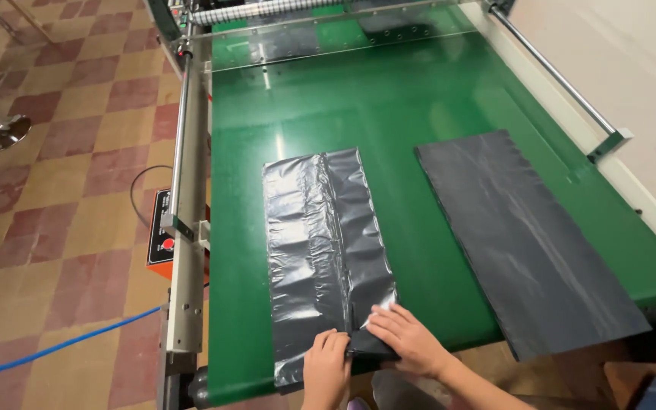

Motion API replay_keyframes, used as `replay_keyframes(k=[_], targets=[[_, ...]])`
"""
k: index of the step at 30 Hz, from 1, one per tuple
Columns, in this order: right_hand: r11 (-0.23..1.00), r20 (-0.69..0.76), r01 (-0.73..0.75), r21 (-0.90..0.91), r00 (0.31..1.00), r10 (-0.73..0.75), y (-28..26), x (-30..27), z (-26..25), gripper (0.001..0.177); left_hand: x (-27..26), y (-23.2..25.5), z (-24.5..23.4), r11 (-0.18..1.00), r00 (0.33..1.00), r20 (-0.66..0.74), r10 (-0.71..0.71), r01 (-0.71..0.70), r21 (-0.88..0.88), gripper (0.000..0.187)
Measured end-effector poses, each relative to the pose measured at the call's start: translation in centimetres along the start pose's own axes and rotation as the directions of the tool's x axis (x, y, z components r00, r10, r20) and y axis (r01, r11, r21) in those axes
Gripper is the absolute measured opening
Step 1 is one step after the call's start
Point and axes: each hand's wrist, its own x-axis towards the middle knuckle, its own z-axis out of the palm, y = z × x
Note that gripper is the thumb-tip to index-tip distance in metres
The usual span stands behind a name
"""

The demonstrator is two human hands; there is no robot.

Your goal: Fold black plastic bags and organize them into a crate in a manufacturing setting.

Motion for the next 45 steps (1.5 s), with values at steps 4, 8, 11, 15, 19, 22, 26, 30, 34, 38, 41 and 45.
replay_keyframes(k=[4, 8, 11, 15, 19, 22, 26, 30, 34, 38, 41, 45], targets=[[0.992, -0.123, 0.123, 0.011, 0.985, -0.121, 3.8, -1.4, 2.1, 0.036, 0.9, -1.7, -4.0, 0.994, 0.994, 0.059, 0.095, -0.098, 0.050, 0.050], [0.911, 0.221, -0.227, 0.343, 0.963, 0.156, 3.8, -2.0, -3.6, 0.026, -6.7, -15.5, 2.8, 0.967, 0.824, 0.528, -0.206, 0.088, 0.239, 0.020], [0.687, 0.391, -0.450, 0.571, 0.885, 0.254, 5.7, -1.7, -6.5, 0.024, -2.2, -15.3, -0.8, 0.919, 0.855, 0.516, -0.046, 0.238, -0.313, 0.028], [0.612, 0.188, -0.404, 0.680, 0.903, 0.387, 12.7, 3.3, -7.4, 0.022, 11.0, -10.0, -10.4, 0.673, 0.913, 0.344, -0.218, 0.396, -0.625, 0.013], [0.602, 0.049, -0.417, 0.681, 0.846, 0.530, 22.8, 13.4, -6.7, 0.018, 24.8, -13.7, -6.0, 0.559, 0.871, 0.227, -0.436, 0.460, -0.690, 0.022], [0.642, 0.011, -0.462, 0.612, 0.817, 0.577, 28.7, 19.5, -4.7, 0.022, 30.5, -17.0, -0.7, 0.701, 0.927, -0.083, -0.365, 0.215, -0.680, 0.025], [0.890, -0.129, -0.322, 0.324, 0.916, 0.379, 33.0, 22.5, -1.7, 0.024, 32.5, -18.7, 2.8, 0.839, 0.862, -0.064, -0.502, 0.468, -0.277, 0.030], [0.973, -0.134, -0.218, 0.069, 0.965, 0.226, 30.5, 25.2, -4.0, 0.052, 33.0, -18.0, 3.2, 0.825, 0.825, -0.033, -0.565, 0.563, -0.048, 0.034], [0.902, 0.169, -0.420, -0.105, 0.886, 0.432, 31.0, 26.7, -2.0, 0.056, 33.4, -13.6, 0.4, 0.786, 0.783, -0.077, -0.617, 0.619, -0.004, 0.030], [0.873, 0.294, -0.430, -0.230, 0.824, 0.484, 30.7, 27.6, -1.1, 0.043, 30.5, -9.3, 0.8, 0.944, 0.946, -0.259, -0.195, 0.253, 0.213, 0.036], [0.906, 0.174, -0.322, -0.276, 0.910, 0.377, 28.0, 26.9, -2.7, 0.033, 27.3, -8.9, 3.4, 0.898, 0.931, 0.027, -0.364, 0.358, -0.257, 0.043], [0.975, -0.132, -0.224, -0.012, 0.966, 0.220, 19.3, 21.9, -6.9, 0.026, 25.3, -10.6, 1.2, -0.042, 0.712, 0.551, -0.435, 0.595, -0.802, 0.082]])
